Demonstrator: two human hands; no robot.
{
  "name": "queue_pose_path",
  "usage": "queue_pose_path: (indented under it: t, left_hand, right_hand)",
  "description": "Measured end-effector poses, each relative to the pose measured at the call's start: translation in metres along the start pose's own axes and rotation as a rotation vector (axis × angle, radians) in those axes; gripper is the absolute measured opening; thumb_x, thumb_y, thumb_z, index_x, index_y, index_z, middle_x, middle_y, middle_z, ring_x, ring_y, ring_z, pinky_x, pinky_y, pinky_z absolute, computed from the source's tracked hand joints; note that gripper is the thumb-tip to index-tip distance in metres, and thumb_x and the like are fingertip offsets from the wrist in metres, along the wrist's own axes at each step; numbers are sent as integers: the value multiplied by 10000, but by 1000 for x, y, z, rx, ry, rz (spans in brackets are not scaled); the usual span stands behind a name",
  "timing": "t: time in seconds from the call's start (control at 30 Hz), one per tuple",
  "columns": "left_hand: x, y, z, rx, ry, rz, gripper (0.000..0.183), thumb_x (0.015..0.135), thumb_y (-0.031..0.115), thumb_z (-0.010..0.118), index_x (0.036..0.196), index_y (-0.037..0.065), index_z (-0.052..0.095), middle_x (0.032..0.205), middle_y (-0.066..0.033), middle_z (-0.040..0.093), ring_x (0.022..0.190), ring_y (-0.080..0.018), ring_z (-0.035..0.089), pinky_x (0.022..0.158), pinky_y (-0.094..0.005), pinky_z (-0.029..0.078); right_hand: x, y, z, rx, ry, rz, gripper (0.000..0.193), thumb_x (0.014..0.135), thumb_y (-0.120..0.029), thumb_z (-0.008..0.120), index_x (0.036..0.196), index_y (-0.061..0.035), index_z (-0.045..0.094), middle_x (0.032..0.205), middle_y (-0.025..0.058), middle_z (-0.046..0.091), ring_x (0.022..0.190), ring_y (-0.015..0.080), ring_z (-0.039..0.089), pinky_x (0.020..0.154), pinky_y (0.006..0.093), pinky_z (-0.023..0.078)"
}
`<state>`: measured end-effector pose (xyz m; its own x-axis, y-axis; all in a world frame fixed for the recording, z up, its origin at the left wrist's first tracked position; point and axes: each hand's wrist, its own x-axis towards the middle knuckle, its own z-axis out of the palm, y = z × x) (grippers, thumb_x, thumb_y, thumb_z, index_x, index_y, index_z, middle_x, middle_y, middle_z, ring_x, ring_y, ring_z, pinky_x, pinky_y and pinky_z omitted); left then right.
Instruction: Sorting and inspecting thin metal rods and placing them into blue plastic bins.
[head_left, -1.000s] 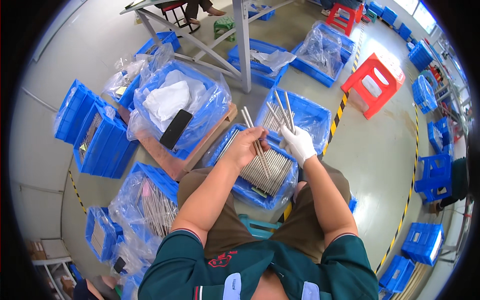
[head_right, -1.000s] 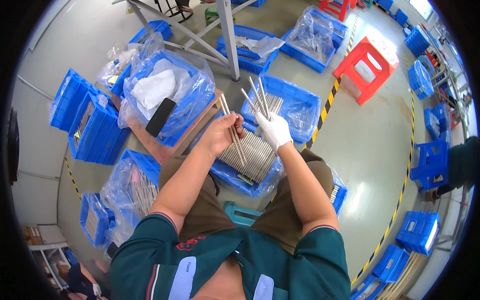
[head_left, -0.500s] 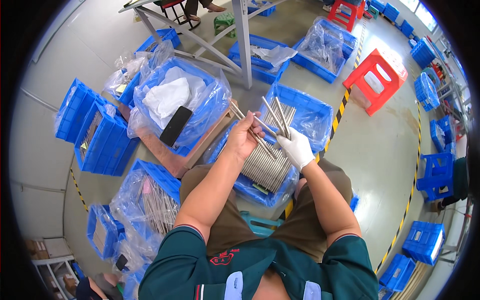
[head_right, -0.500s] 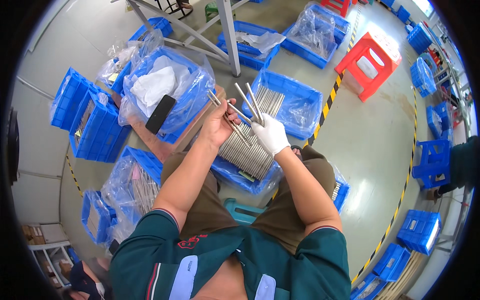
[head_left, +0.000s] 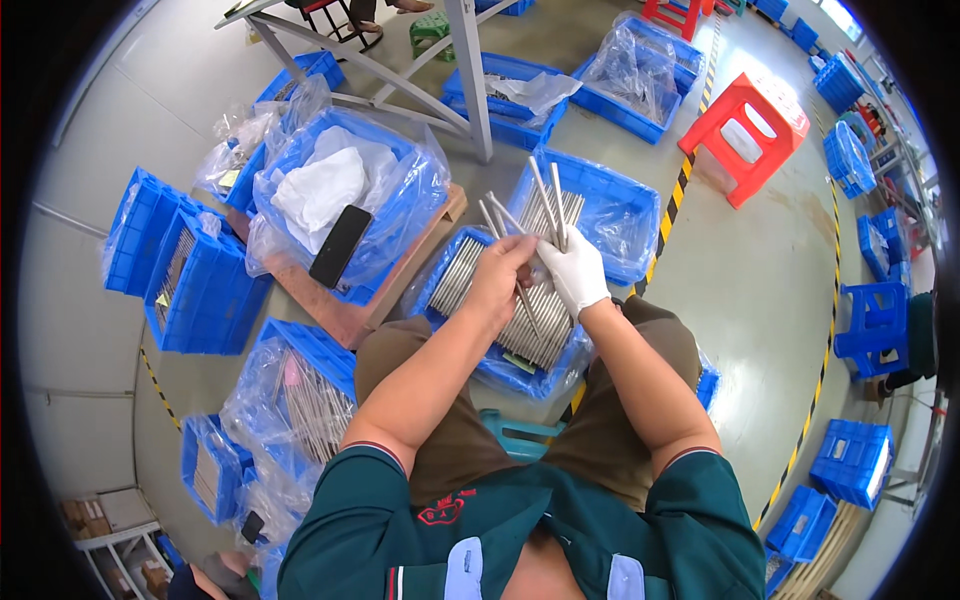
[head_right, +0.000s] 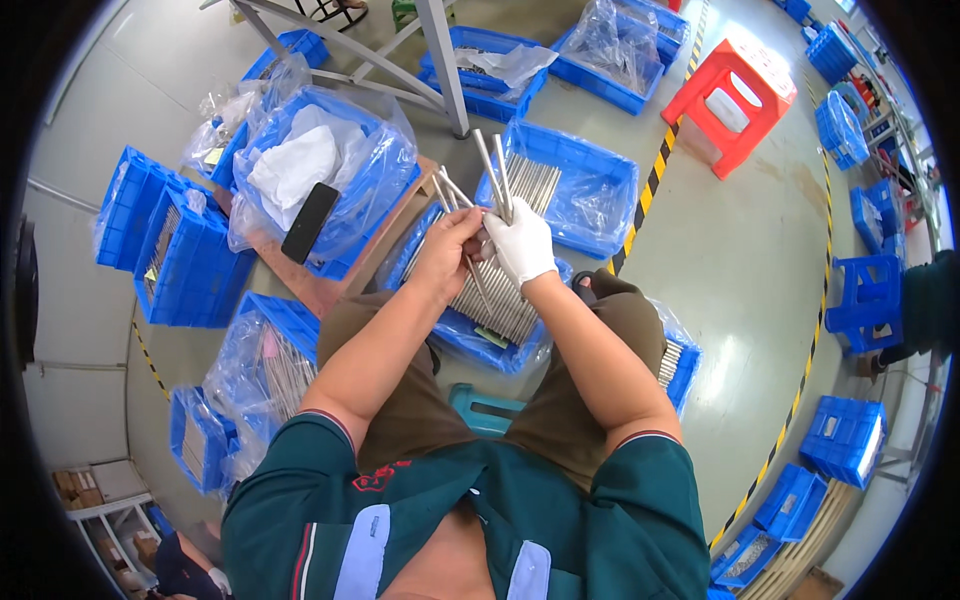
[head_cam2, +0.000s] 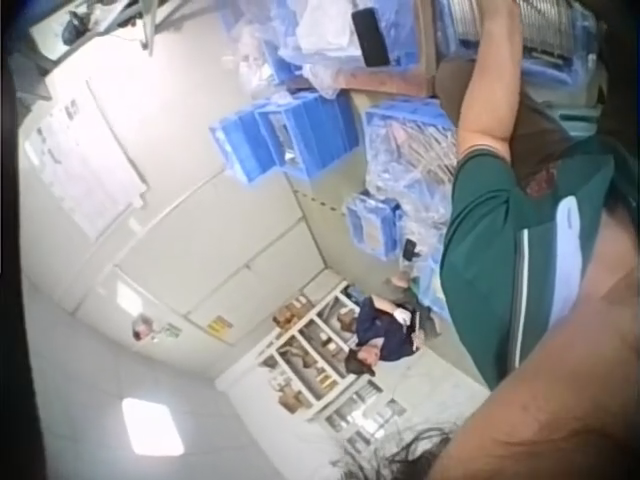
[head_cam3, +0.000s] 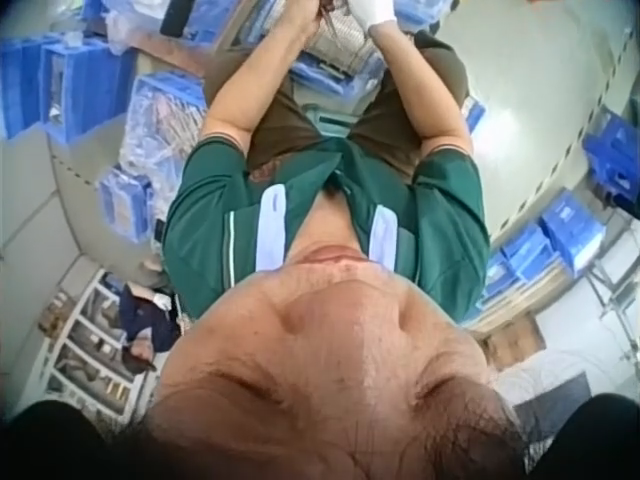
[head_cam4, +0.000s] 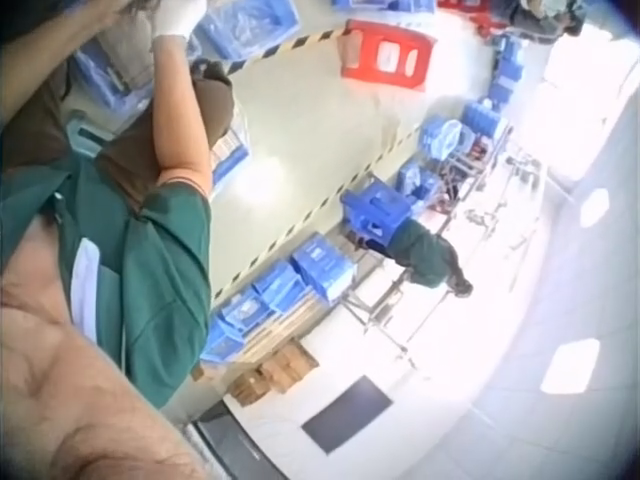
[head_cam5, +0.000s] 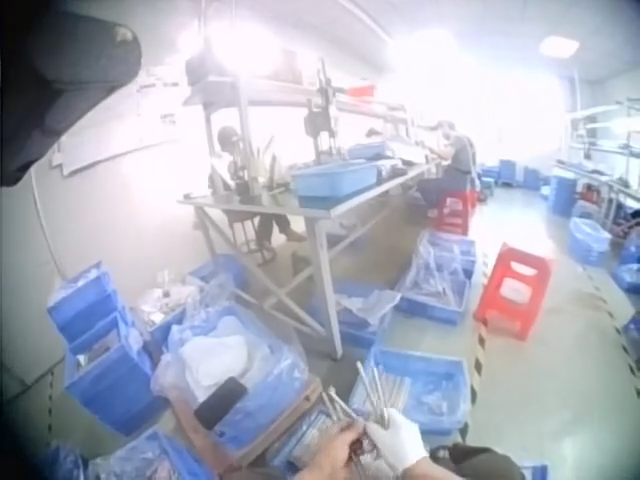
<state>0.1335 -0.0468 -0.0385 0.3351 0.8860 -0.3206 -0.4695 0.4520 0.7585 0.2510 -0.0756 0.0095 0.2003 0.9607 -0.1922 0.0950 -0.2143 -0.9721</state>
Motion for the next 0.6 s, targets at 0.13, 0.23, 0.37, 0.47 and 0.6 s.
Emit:
queue_pose_path:
  t: [0.13, 0.23, 0.37, 0.47, 0.6]
  left_hand:
    - [-1, 4, -9, -23, -94, -121, 187, 899, 205, 567, 854, 24, 581, 609, 40, 415, 519, -56, 336, 492, -221, 315]
    - [-4, 5, -13, -80, -314, -259, 205, 902, 223, 564, 867, 22, 578, 648, 29, 432, 535, -64, 343, 503, -227, 317]
    - [-9, 6, -17, -124, -392, -348, 221, 895, 247, 574, 895, 28, 604, 712, 13, 495, 564, -67, 383, 522, -221, 342]
    - [-11, 7, -15, -122, -375, -328, 232, 880, 269, 596, 890, 37, 615, 737, 6, 514, 571, -66, 392, 529, -227, 354]
    - [-14, 4, -14, -106, -336, -353, 249, 876, 286, 600, 890, 38, 613, 750, 3, 522, 571, -68, 394, 542, -233, 370]
  right_hand:
    - [22, 19, -10, -359, 110, -223, 259, 820, -269, 564, 861, -13, 558, 690, 192, 593, 658, 330, 603, 632, 400, 458]
    - [35, 14, -20, -104, -2, 19, 327, 800, -347, 640, 767, -30, 570, 572, 62, 535, 501, 170, 520, 494, 314, 410]
    - [25, 9, -21, 355, -271, 283, 255, 814, -313, 668, 742, -88, 574, 536, -27, 447, 416, 61, 370, 377, 228, 252]
    - [25, 5, -23, 343, -279, 218, 261, 819, -308, 656, 741, -71, 578, 566, -14, 487, 457, 70, 422, 408, 222, 301]
    - [25, 4, -18, 148, -283, 145, 239, 822, -271, 623, 791, -36, 596, 607, -2, 525, 542, 88, 497, 497, 243, 383]
